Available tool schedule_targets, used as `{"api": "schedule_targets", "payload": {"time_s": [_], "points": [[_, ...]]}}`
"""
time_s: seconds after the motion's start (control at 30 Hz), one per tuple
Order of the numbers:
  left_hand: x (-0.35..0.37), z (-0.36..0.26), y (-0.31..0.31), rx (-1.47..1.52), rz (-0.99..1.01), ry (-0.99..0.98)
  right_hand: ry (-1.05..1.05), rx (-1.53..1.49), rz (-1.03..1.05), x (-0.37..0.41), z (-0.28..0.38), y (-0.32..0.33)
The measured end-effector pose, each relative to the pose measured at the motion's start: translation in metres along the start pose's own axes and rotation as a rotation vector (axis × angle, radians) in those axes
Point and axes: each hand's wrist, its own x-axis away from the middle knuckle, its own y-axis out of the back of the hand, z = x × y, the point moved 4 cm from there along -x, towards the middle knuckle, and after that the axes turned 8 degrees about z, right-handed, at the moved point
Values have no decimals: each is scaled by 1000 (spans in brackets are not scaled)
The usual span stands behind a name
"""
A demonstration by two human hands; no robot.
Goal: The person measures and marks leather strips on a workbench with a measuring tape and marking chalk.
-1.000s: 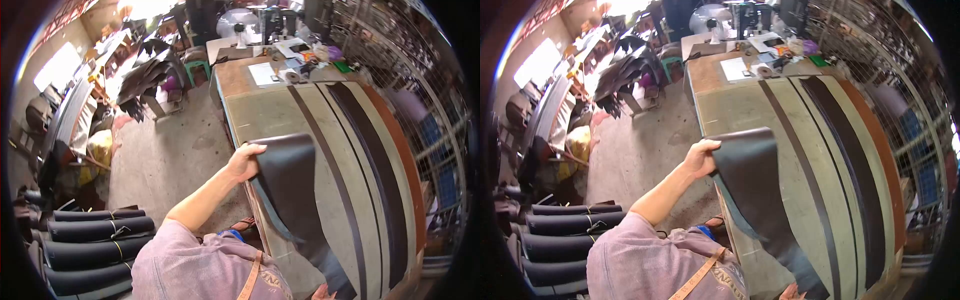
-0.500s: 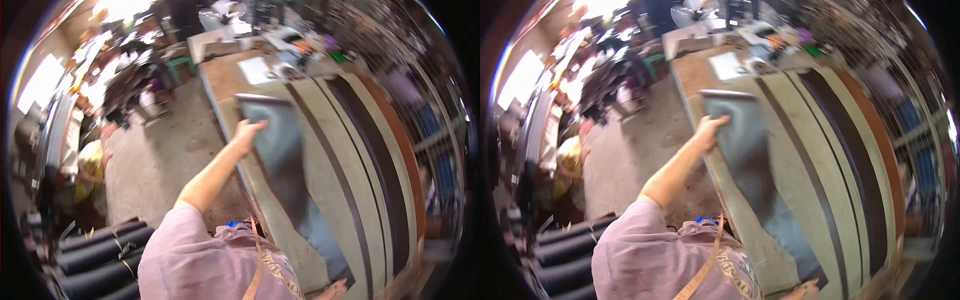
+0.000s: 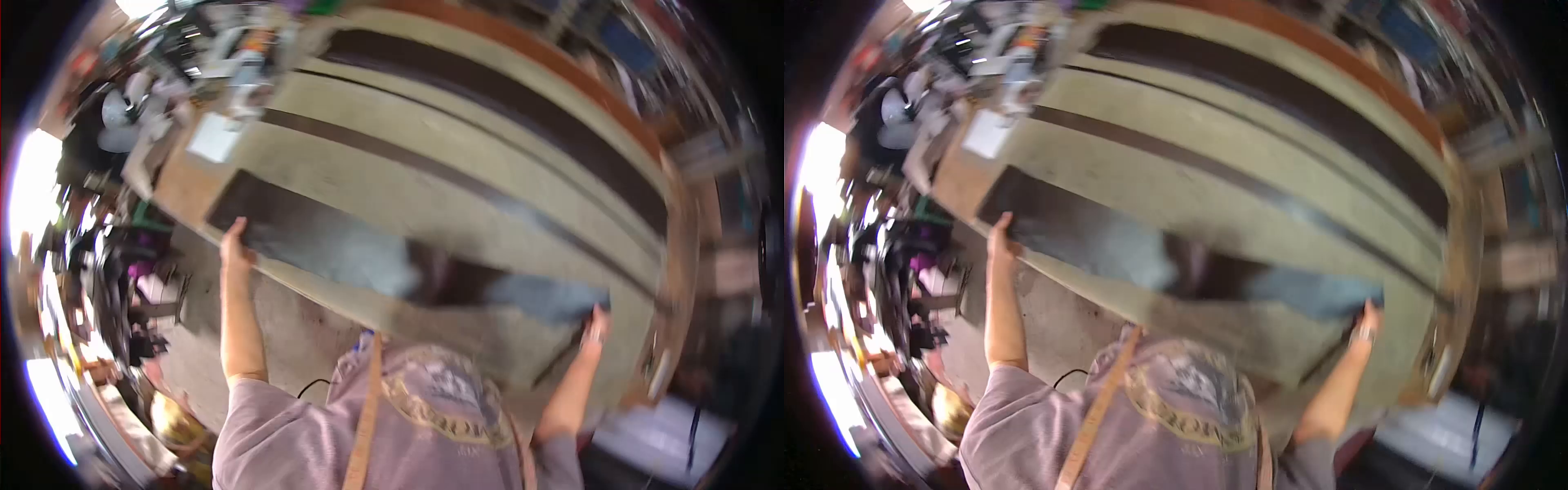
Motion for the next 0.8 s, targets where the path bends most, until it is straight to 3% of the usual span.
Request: {"api": "schedule_targets", "payload": {"time_s": [0.03, 0.07, 0.1, 0.13, 0.2, 0.27, 0.37, 0.4, 0.47, 0.53, 0.6, 0.63, 0.7, 0.8], "points": [[3, -10, 4, -130, -54, -74, -12, 150, -126, 18, 17, 17], [15, -19, -5, -268, -135, 18, -62, 258, -300, 47, 37, 31], [-10, -17, 22, -346, -155, 103, 103, 14, -420, 66, 32, 54], [-39, -11, 43, -309, -71, 141, 59, 84, -360, 77, 34, 80], [-55, 0, 35, -169, 106, 241, -154, 297, -709, 78, 8, 152], [-79, 5, 37, -165, 233, 215, -135, 261, -777, 104, 14, 153], [-41, -13, -29, -27, 434, 153, -100, 325, -762, 114, 39, 159], [-36, -22, -37, -132, 360, 140, -95, 356, -737, 110, 42, 161], [-39, -36, -50, -333, 211, 117, 114, 551, -742, 80, 24, 191], [-32, -35, -71, -608, 460, 88, 282, 688, -764, 54, 16, 221], [-32, -34, -60, -913, 604, 76, 14, 457, -733, 70, 28, 215], [-46, -34, -46, -781, 596, 253, -122, 351, -723, 95, 51, 189], [-66, -40, -25, -505, 561, 587, -209, 327, -676, 90, 31, 192], [-90, -41, -37, -357, 557, 390, -275, 349, -659, 100, 36, 178]]}}
